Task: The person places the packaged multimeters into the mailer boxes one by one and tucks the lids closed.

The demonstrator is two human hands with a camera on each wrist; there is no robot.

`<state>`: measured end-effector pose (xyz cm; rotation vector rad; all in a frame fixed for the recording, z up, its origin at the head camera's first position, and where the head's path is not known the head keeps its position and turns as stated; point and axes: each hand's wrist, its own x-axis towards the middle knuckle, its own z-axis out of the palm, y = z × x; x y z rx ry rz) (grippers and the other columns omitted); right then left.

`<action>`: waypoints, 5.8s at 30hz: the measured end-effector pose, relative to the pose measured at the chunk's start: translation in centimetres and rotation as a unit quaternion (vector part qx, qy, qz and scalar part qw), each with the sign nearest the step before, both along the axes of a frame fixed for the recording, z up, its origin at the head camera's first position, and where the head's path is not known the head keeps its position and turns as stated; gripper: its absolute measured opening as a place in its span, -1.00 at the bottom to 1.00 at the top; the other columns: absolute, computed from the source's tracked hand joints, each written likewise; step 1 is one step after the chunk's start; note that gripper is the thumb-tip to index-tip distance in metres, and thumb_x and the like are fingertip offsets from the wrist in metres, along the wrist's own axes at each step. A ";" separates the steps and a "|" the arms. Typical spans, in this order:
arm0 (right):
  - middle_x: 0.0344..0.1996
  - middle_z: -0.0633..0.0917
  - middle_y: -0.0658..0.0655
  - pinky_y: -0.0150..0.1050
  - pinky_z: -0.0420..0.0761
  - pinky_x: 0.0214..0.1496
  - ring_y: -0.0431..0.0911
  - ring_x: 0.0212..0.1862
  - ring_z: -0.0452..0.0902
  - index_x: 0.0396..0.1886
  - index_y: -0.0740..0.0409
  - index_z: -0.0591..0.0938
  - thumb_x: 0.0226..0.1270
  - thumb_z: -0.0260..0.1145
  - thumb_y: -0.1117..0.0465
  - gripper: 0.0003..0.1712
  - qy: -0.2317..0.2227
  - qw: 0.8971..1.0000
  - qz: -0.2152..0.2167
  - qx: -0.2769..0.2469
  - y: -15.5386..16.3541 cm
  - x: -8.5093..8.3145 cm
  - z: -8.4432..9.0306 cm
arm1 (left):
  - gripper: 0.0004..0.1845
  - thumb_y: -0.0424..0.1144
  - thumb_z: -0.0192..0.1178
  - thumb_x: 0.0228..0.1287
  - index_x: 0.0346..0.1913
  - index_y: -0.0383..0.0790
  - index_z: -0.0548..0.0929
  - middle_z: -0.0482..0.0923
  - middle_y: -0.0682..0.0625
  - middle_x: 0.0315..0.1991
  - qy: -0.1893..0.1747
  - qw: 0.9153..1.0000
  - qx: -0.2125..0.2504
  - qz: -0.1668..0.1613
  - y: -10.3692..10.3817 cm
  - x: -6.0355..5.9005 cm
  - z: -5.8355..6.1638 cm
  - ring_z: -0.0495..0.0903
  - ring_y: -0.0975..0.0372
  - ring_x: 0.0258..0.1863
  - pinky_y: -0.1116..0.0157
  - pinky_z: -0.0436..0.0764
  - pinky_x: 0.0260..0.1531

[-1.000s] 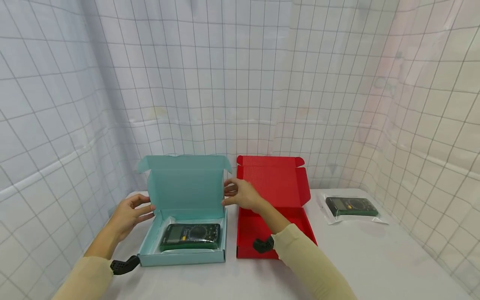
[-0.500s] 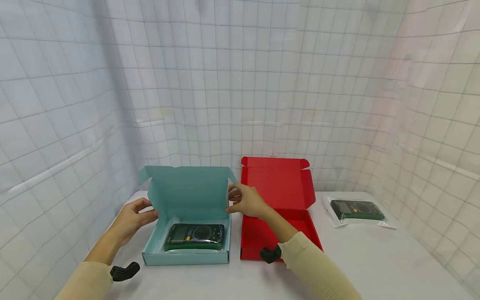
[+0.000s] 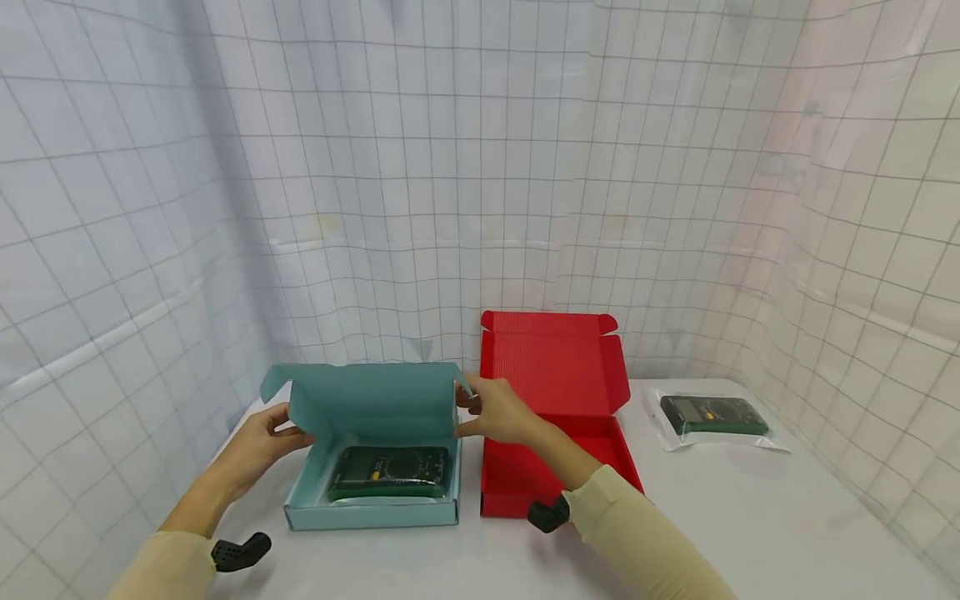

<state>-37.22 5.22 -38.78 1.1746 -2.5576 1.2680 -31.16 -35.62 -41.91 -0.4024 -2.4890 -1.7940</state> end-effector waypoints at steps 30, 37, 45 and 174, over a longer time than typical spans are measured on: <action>-0.03 0.73 -0.04 -0.26 0.72 -0.02 -0.10 -0.02 0.73 0.21 0.08 0.64 0.24 0.60 0.17 -0.45 -0.056 0.998 0.019 0.014 0.5 1.3 0.2 | -0.59 -0.45 -0.15 0.65 0.40 -0.58 0.39 0.53 0.05 0.34 -0.005 0.982 0.076 -0.175 -3.0 1.6 1.0 0.56 0.30 0.26 0.28 0.57 0.20; 0.14 0.70 0.09 -0.15 0.70 0.07 -0.07 0.10 0.68 0.37 0.16 0.59 0.35 0.49 0.10 -0.37 -0.155 0.986 0.062 -0.001 1.6 1.9 1.2 | -0.55 -0.51 -0.33 0.64 0.16 -0.49 0.62 0.47 0.06 0.40 -0.039 0.938 0.178 -0.295 -3.6 1.6 2.1 0.49 0.18 0.35 0.19 0.48 0.31; 0.40 0.50 0.23 -0.04 0.59 0.27 0.12 0.35 0.49 0.53 0.26 0.38 0.46 0.29 0.09 -0.27 -0.261 0.949 0.171 -0.042 3.1 1.9 1.6 | -0.38 -0.21 -0.52 0.72 0.31 -0.31 0.60 0.17 -0.09 0.60 -0.092 0.850 0.279 -0.437 -4.2 1.6 2.1 0.14 -0.04 0.56 -0.01 0.17 0.49; 0.04 0.74 0.11 -0.36 0.72 -0.15 -0.07 -0.09 0.74 -0.04 0.29 0.81 0.18 0.63 0.18 -0.61 -0.103 0.992 -0.063 0.020 -0.8 7.0 -2.7 | -0.47 -0.23 0.30 0.47 0.34 -0.49 0.49 0.54 -0.28 0.26 -0.092 0.990 -0.071 -0.074 -1.7 3.8 -0.2 0.60 0.29 0.12 0.38 0.56 0.02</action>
